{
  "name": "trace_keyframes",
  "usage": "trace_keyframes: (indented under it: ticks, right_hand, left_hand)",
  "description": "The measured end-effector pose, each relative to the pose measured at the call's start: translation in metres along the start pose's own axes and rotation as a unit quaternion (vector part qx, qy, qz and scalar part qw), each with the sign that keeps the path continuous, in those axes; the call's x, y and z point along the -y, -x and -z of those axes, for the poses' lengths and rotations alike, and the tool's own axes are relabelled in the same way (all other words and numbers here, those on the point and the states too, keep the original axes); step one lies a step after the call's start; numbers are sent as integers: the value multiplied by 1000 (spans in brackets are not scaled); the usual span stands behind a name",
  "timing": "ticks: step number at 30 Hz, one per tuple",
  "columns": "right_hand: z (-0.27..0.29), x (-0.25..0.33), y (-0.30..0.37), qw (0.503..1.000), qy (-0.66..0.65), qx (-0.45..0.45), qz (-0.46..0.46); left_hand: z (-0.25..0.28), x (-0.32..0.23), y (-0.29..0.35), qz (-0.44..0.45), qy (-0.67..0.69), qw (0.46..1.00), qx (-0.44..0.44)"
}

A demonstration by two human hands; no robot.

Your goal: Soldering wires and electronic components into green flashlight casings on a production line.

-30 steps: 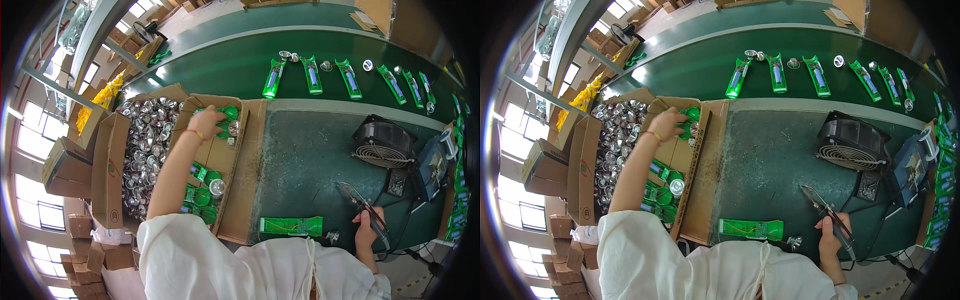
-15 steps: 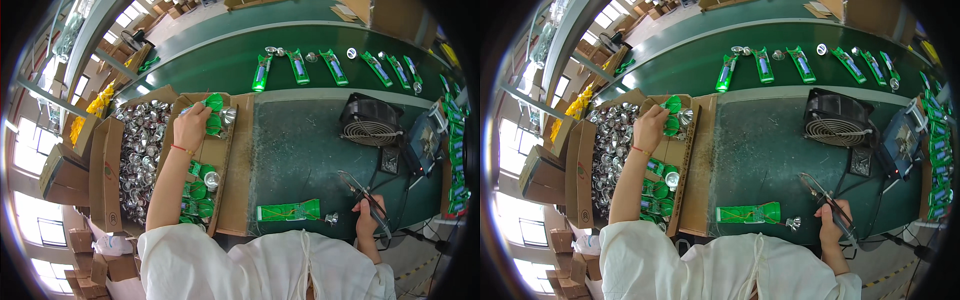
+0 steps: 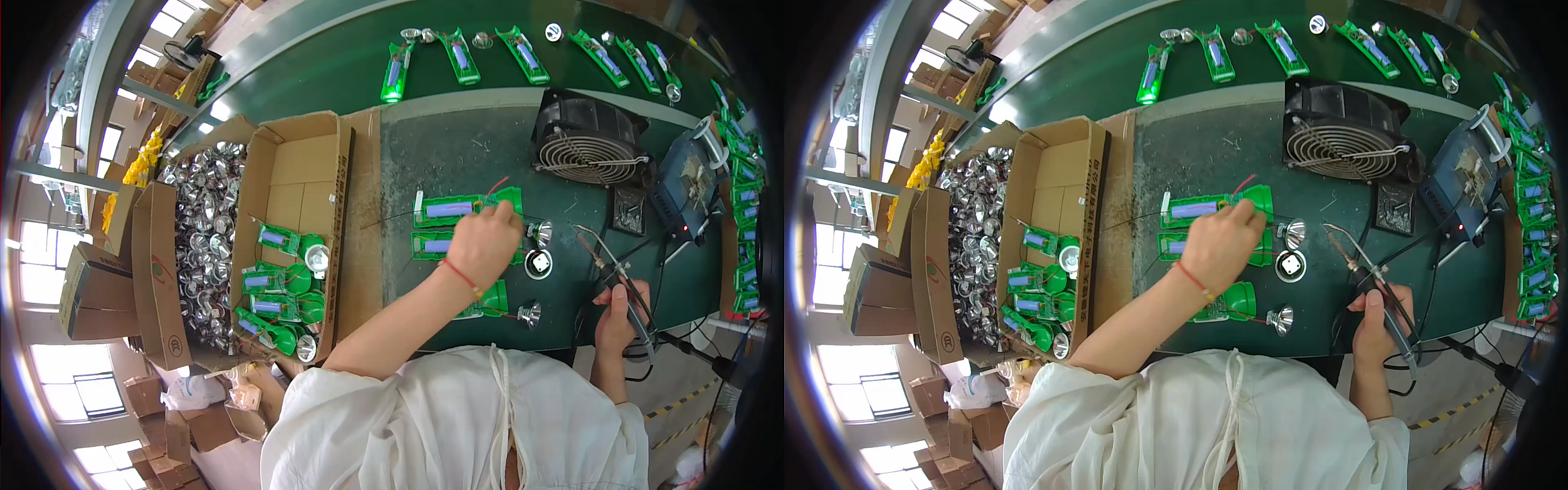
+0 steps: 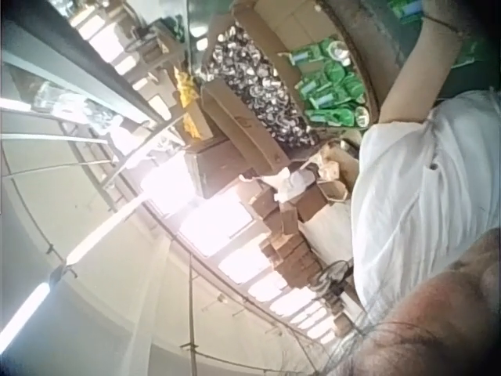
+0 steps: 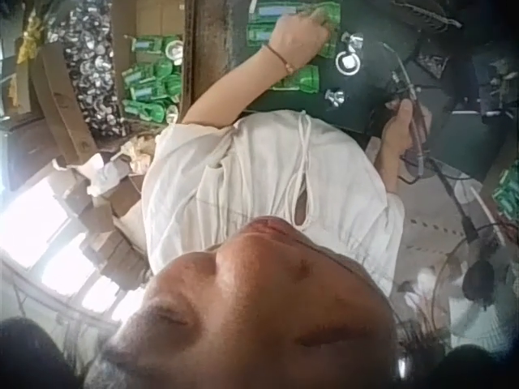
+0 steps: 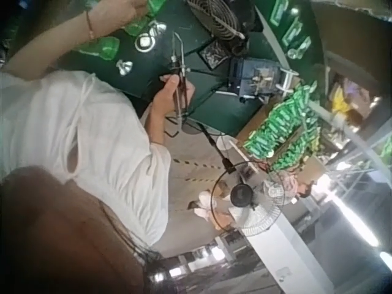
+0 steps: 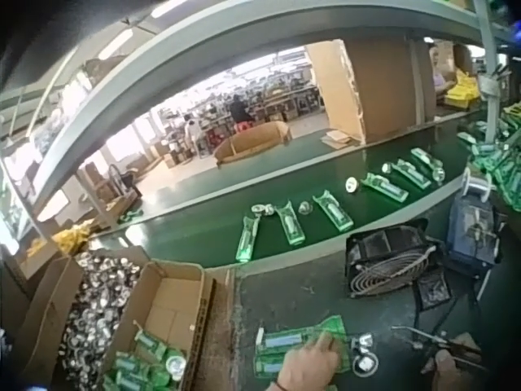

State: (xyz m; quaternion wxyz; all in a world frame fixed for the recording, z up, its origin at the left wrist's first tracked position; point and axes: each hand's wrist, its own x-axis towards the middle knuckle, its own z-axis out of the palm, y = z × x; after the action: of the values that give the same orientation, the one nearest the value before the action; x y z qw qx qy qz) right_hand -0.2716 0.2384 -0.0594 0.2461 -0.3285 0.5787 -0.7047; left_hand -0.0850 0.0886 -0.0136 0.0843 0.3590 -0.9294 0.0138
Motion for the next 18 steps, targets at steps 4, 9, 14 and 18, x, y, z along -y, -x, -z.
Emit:
trace_keyframes:
  ticks: [4, 9, 14, 18]
  right_hand:
    - [8, -4, -3, 1000, 1, -13, 0]
    - [-3, -5, -3, 1000, -7, -5, -7]
    - [-23, 0, 1, 1000, -3, 23, -18]
    - [-21, 3, 6, 1000, 17, 25, 3]
  left_hand:
    - [17, 33, 33, 8, 149, 967, -205]
    - [26, 111, 53, 230, 149, 949, -155]
    - [12, 134, 26, 257, 209, 941, 68]
    - [-7, 139, 17, 286, 356, 881, 122]
